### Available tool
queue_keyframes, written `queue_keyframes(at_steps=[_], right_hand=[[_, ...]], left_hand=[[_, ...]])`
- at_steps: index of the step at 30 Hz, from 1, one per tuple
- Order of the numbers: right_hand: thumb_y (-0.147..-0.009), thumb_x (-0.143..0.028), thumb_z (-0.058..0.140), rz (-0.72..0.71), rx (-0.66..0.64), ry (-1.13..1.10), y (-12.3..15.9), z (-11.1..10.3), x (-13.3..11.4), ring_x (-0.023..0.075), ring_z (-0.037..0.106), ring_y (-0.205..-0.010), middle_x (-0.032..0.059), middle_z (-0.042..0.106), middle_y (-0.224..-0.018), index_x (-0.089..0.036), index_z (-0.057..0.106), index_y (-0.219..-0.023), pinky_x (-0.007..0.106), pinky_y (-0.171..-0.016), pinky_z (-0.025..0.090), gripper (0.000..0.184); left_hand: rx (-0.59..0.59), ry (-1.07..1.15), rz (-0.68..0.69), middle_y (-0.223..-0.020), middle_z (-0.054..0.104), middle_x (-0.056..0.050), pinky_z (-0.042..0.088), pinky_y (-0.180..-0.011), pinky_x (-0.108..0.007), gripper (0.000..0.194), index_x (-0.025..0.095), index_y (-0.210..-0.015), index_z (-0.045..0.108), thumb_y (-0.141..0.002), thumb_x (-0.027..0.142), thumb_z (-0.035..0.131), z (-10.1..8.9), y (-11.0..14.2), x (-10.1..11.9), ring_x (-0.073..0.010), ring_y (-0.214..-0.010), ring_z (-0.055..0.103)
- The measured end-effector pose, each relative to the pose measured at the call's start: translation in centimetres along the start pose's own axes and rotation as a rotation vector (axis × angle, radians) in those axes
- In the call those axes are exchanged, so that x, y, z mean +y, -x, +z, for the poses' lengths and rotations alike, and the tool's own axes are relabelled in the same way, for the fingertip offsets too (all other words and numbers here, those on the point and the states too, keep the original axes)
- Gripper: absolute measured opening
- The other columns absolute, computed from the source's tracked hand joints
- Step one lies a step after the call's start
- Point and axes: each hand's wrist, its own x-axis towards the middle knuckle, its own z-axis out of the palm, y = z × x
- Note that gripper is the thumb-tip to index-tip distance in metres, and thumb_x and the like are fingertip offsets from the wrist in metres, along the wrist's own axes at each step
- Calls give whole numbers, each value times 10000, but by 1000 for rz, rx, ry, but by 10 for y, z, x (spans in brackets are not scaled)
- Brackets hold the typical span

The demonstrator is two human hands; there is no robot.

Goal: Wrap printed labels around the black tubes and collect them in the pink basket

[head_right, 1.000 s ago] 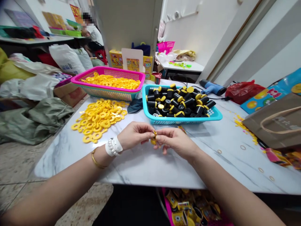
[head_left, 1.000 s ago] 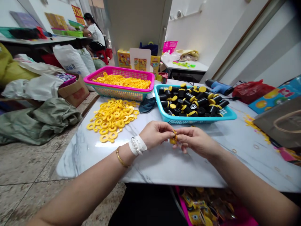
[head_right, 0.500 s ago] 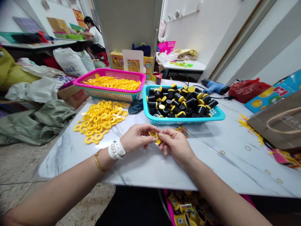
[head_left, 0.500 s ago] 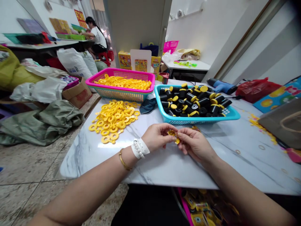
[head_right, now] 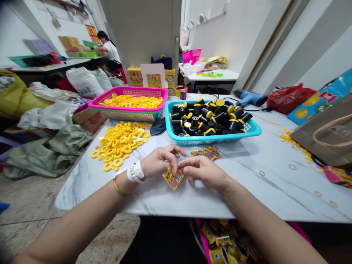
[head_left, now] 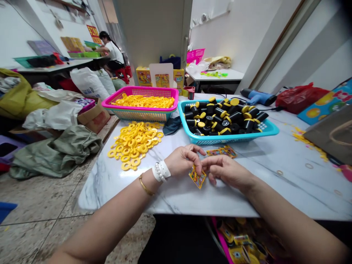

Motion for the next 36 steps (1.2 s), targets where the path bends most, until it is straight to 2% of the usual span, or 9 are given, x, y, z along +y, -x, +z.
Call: queue_keyframes(at_steps=[3, 5, 8, 14, 20, 22, 25, 28, 36], right_hand=[[-686, -377, 849, 32, 46, 44, -2, 6, -1, 49, 487, -449, -1, 664, -615, -139, 763, -804, 176, -433, 383, 280], [-661, -388, 861, -6, 158, 19, -3, 9, -2, 52, 471, -416, -21, 614, -529, -142, 710, -702, 178, -412, 356, 292], [-664, -417, 856, -156, 375, -12, -3, 9, -3, 63, 501, -427, -26, 613, -529, -153, 664, -676, 188, -430, 392, 327], [-758, -546, 753, -201, 423, 136, -1, 12, -1, 79, 514, -440, -12, 627, -608, -155, 679, -798, 202, -408, 426, 401], [-824, -650, 629, -235, 660, 243, 1, 16, 5, 80, 440, -353, -47, 519, -467, -179, 606, -746, 188, -323, 343, 478], [-825, -644, 637, -268, 750, 246, 1, 15, 5, 72, 422, -353, -56, 492, -456, -181, 591, -730, 181, -327, 324, 475], [-816, -649, 651, -309, 816, 213, -1, 14, 6, 66, 420, -364, -52, 494, -469, -177, 587, -712, 180, -338, 321, 488], [-822, -652, 647, -346, 846, 162, -2, 14, 6, 64, 406, -367, -51, 490, -467, -174, 603, -717, 180, -340, 321, 492], [-857, -603, 643, -407, 904, 284, -2, 15, 9, 82, 457, -386, -32, 540, -479, -169, 647, -730, 197, -374, 365, 451]], left_hand=[[40, 32, -20, -1047, 648, -70, 436, -1017, -361, 162, 170, -576, 730, -708, 85, 690, 3, 0, 1, -211, -1065, 582], [145, 129, -68, -983, 654, -59, 498, -894, -327, 72, 165, -730, 746, -752, 153, 678, 6, 0, 1, -182, -953, 610], [295, 282, -183, -911, 647, -49, 520, -653, -267, 238, 156, -930, 687, -827, 370, 675, 10, 0, 2, -148, -770, 611], [201, 54, -201, -571, 568, 2, 377, -484, -187, 441, 115, -723, 634, -778, 544, 721, 14, 0, 1, -75, -494, 482], [564, 38, -83, -543, 539, 18, 370, -447, -193, 536, 151, -687, 607, -840, 664, 589, 19, 3, 9, -76, -447, 471], [617, -45, -21, -506, 517, 18, 345, -438, -193, 527, 154, -619, 594, -864, 620, 591, 25, 9, 15, -71, -435, 448], [563, -135, 25, -502, 543, 1, 333, -442, -200, 454, 143, -586, 634, -860, 504, 648, 39, 17, 22, -71, -445, 436], [531, -70, -26, -517, 567, -2, 341, -436, -204, 370, 129, -665, 705, -840, 453, 673, 47, 19, 23, -72, -441, 434], [504, 104, -142, -529, 567, 11, 326, -421, -198, 308, 129, -806, 785, -802, 431, 722, 45, 15, 20, -56, -426, 401]])
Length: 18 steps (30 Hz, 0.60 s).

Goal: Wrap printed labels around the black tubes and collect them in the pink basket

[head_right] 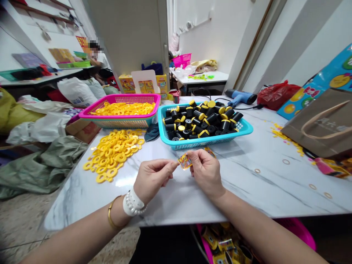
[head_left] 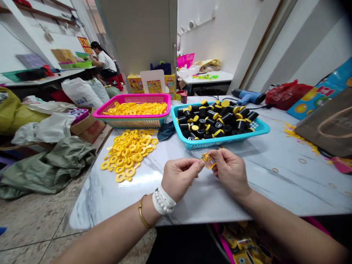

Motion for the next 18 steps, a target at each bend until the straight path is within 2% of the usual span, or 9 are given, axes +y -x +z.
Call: queue_keyframes(at_steps=[5, 7, 10, 14, 18], right_hand=[[-886, -568, 624, -110, 79, 79, 2, 0, -4, 89, 485, -385, -35, 547, -465, -177, 636, -702, 202, -398, 393, 432], [-906, -539, 612, -159, 75, 113, 2, 0, -4, 90, 493, -387, -38, 553, -466, -181, 641, -710, 201, -407, 400, 409], [-942, -464, 591, -261, 39, 166, 4, 0, 0, 94, 510, -404, -42, 564, -481, -190, 640, -729, 205, -434, 419, 351], [-956, -367, 589, -476, 11, 288, 8, 5, 6, 111, 569, -491, -25, 613, -553, -199, 639, -739, 225, -521, 454, 280], [-977, -321, 548, -658, -148, 372, 4, 8, 2, 131, 609, -575, 2, 655, -627, -197, 670, -750, 246, -583, 471, 286]], left_hand=[[96, -28, 40, -508, 517, 23, 305, -422, -199, 282, 132, -775, 781, -774, 412, 748, -1, 1, 1, -60, -444, 386], [78, -37, 19, -509, 508, 20, 299, -423, -202, 292, 129, -766, 784, -774, 418, 745, -1, 1, 1, -62, -451, 384], [25, -4, -65, -502, 499, 21, 274, -414, -206, 331, 119, -814, 797, -756, 442, 757, -1, -2, -1, -62, -446, 373], [58, 128, -191, -497, 510, 31, 240, -405, -203, 386, 101, -844, 783, -657, 436, 827, -3, -7, -2, -50, -425, 341], [86, 178, -188, -492, 537, 17, 220, -410, -193, 333, 92, -727, 746, -638, 399, 838, -9, -15, -1, -39, -419, 350]])
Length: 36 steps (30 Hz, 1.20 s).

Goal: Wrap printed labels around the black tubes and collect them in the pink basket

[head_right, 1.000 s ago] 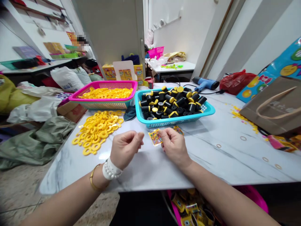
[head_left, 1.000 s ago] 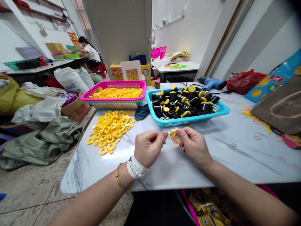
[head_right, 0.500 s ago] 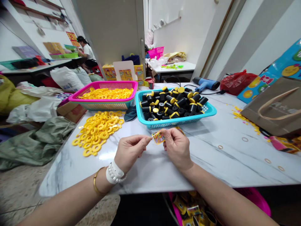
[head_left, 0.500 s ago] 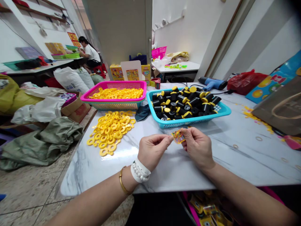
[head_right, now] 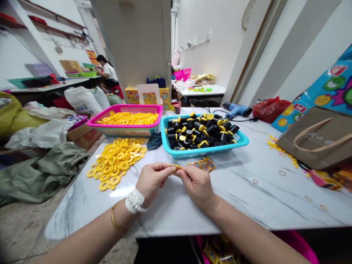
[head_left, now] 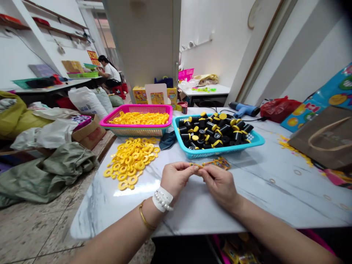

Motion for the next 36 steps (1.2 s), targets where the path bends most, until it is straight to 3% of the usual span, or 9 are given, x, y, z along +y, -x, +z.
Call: queue_keyframes(at_steps=[4, 7, 10, 13, 16, 19, 21, 24, 36], right_hand=[[-972, -358, 545, -33, -8, 132, -45, -25, 16, 137, 602, -585, 15, 667, -640, -196, 676, -709, 258, -591, 455, 335], [-923, -421, 600, 32, 55, 503, -102, -45, 45, 200, 649, -765, 65, 719, -819, -190, 719, -827, 314, -726, 473, 277], [-840, -457, 679, 192, -162, 832, -150, -47, 79, 308, 638, -957, 163, 724, -1022, -151, 747, -928, 387, -794, 475, 325], [-779, -374, 736, 233, -296, 895, -169, -38, 96, 350, 606, -1039, 217, 717, -1033, -98, 746, -939, 420, -852, 473, 319], [-784, -327, 717, 199, -209, 750, -159, -34, 84, 308, 629, -993, 169, 728, -993, -118, 741, -960, 414, -867, 484, 273], [-761, -407, 756, 259, -121, 136, -131, -39, 50, 231, 687, -809, 77, 744, -900, -173, 734, -1032, 377, -753, 548, 358], [-748, -434, 778, 358, -180, -279, -110, -42, 24, 217, 721, -777, 54, 755, -904, -209, 729, -1097, 372, -728, 585, 418], [-719, -363, 818, 419, -246, -562, -86, -37, -2, 205, 745, -790, 51, 745, -1047, -249, 754, -1090, 361, -742, 615, 393], [-798, -307, 741, 220, -302, -320, -72, -28, 0, 135, 597, -738, 36, 633, -896, -283, 753, -1162, 233, -592, 522, 366]], left_hand=[[-68, 35, -58, -657, 686, -58, 181, -383, -193, 338, 100, -752, 727, -686, 422, 801, -7, -8, 1, -34, -373, 396], [-132, 86, -97, -797, 737, -91, 140, -373, -188, 372, 107, -883, 747, -673, 407, 815, -12, -12, 3, -20, -352, 397], [-157, 174, -87, -860, 741, -106, 130, -373, -175, 403, 102, -940, 760, -653, 370, 848, -17, -15, 9, -6, -374, 398], [-140, 280, -73, -715, 697, -67, 155, -364, -149, 349, 76, -832, 755, -619, 320, 885, -23, -20, 16, -3, -395, 402], [-116, 407, -71, -623, 639, -16, 195, -350, -115, 269, 74, -774, 734, -633, 249, 881, -30, -26, 21, 6, -389, 388], [-71, 496, -111, -672, 657, -18, 192, -325, -94, 149, 83, -769, 708, -726, 180, 813, -34, -30, 22, 17, -373, 381], [-63, 514, -147, -694, 660, -22, 193, -316, -85, 90, 81, -774, 690, -796, 145, 748, -34, -31, 22, 20, -366, 385], [-72, 520, -165, -700, 645, -16, 221, -313, -80, 88, 76, -782, 664, -853, 121, 689, -32, -31, 23, 22, -362, 386], [-152, 530, -162, -636, 579, 23, 150, -319, -107, 199, 90, -748, 608, -764, 189, 780, -28, -27, 25, 22, -360, 327]])
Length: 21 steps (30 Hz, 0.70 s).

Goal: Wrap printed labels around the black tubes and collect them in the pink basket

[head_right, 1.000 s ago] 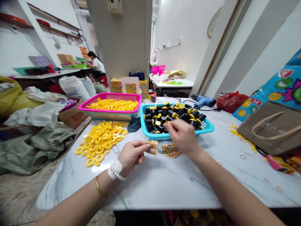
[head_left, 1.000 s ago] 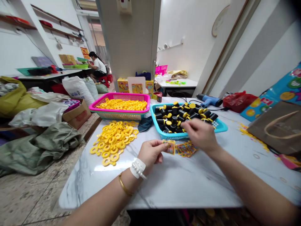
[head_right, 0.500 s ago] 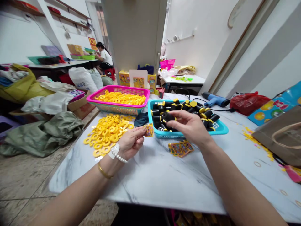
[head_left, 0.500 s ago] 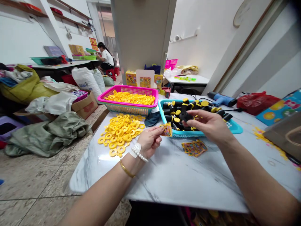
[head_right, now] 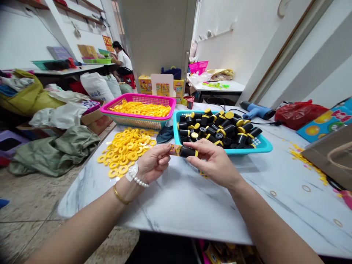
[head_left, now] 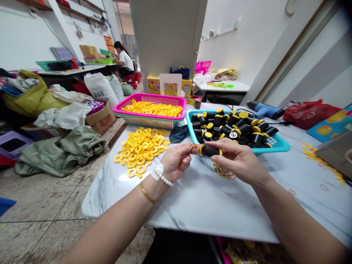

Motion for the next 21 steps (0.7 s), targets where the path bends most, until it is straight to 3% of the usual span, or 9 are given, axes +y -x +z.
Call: queue_keyframes(at_steps=[6, 13, 17, 19, 21], right_hand=[[-811, -262, 680, -115, -40, 252, 6, 4, -6, 115, 566, -651, 16, 603, -855, -303, 698, -1259, 231, -563, 511, 451], [-764, -243, 711, -237, 152, 390, 6, 7, -3, 139, 608, -661, 38, 627, -866, -217, 737, -965, 277, -600, 555, 205], [-765, -313, 759, -191, 134, 321, 6, 6, -2, 152, 618, -679, 34, 637, -858, -221, 689, -920, 283, -591, 552, 193], [-756, -348, 788, -196, 91, 293, 7, 8, -1, 131, 587, -624, 28, 637, -842, -220, 688, -912, 266, -545, 527, 225], [-757, -357, 803, -199, 62, 253, 9, 11, 1, 122, 584, -614, 27, 645, -856, -225, 698, -982, 259, -534, 527, 282]], left_hand=[[-30, -234, 109, -680, 644, -27, 171, -371, -160, 339, 82, -768, 685, -671, 360, 853, -2, -1, -10, -3, -391, 389], [51, -427, 263, -496, 515, 27, 235, -417, -176, 380, 112, -847, 734, -721, 465, 797, 1, 5, -11, -57, -437, 424], [134, -421, 343, -683, 609, 4, 298, -425, -162, 417, 146, -894, 663, -659, 438, 845, 2, 6, -5, -74, -536, 508], [37, -526, 326, -846, 659, -32, 362, -459, -171, 492, 160, -1007, 654, -636, 403, 867, 2, 6, 0, -95, -623, 562], [-103, -644, 266, -844, 661, -39, 400, -501, -188, 468, 149, -1009, 664, -650, 375, 863, 1, 7, 3, -96, -632, 559]])
